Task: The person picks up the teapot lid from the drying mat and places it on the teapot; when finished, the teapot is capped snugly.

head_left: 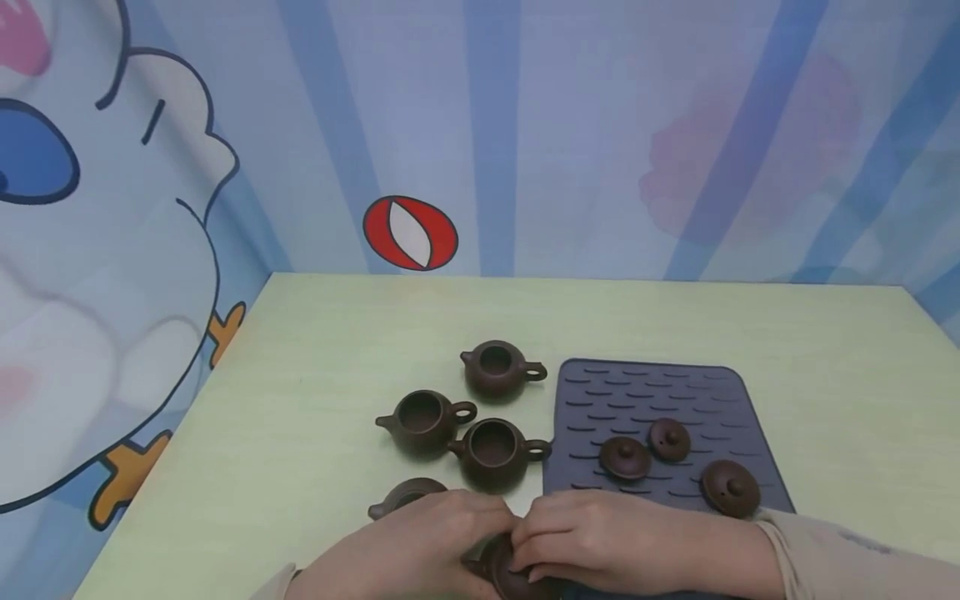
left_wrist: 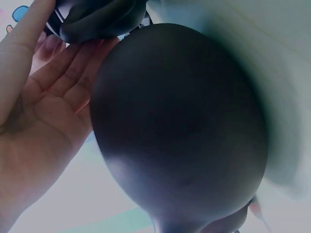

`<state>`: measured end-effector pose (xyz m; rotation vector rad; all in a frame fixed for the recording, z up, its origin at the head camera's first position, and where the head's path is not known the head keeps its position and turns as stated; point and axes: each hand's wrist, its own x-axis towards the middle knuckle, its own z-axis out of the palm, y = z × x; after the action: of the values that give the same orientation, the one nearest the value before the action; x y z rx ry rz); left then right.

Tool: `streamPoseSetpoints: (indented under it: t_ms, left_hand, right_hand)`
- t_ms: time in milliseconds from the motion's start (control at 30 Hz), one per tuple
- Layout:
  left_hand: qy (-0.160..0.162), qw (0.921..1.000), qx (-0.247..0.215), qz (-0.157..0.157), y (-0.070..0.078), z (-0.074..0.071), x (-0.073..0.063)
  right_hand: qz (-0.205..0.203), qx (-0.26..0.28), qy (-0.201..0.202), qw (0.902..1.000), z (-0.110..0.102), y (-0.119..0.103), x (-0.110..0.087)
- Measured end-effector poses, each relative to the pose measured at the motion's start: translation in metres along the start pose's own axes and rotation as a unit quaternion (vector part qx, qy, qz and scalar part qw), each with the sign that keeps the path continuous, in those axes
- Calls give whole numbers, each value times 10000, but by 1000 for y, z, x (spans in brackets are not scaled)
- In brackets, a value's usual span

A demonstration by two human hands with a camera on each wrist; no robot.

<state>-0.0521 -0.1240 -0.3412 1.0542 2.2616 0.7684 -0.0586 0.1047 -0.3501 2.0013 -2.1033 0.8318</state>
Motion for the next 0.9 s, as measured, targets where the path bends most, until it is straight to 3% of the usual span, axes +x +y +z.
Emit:
streamPoseSetpoints:
  t_ms: [167, 367, 533, 733, 833, 900]
  left_hand:
    - [-25, 10000, 70, 50, 1, 1, 2]
    - [155, 9947, 837, 585, 0, 3, 0]
    - [189, 9932, 830, 797, -3, 3, -5]
    - [104, 9981, 578, 173, -7, -16, -14]
    - [102, 9983, 571, 106, -12, -32, -21]
    - [45, 9996, 290, 19, -18, -40, -27]
  right_hand:
    - [126, 89, 8, 9999, 3, -1, -3]
    - [244, 120, -198, 9994, 4, -4, -6]
    - [525, 140, -363, 9979, -1, -7, -16]
    - [1138, 482, -85, 9923, -8, -9, -35]
    - [1404, 523, -16, 9887, -12, -9, -44]
    - [1527, 554, -44, 9867, -15, -7, -51]
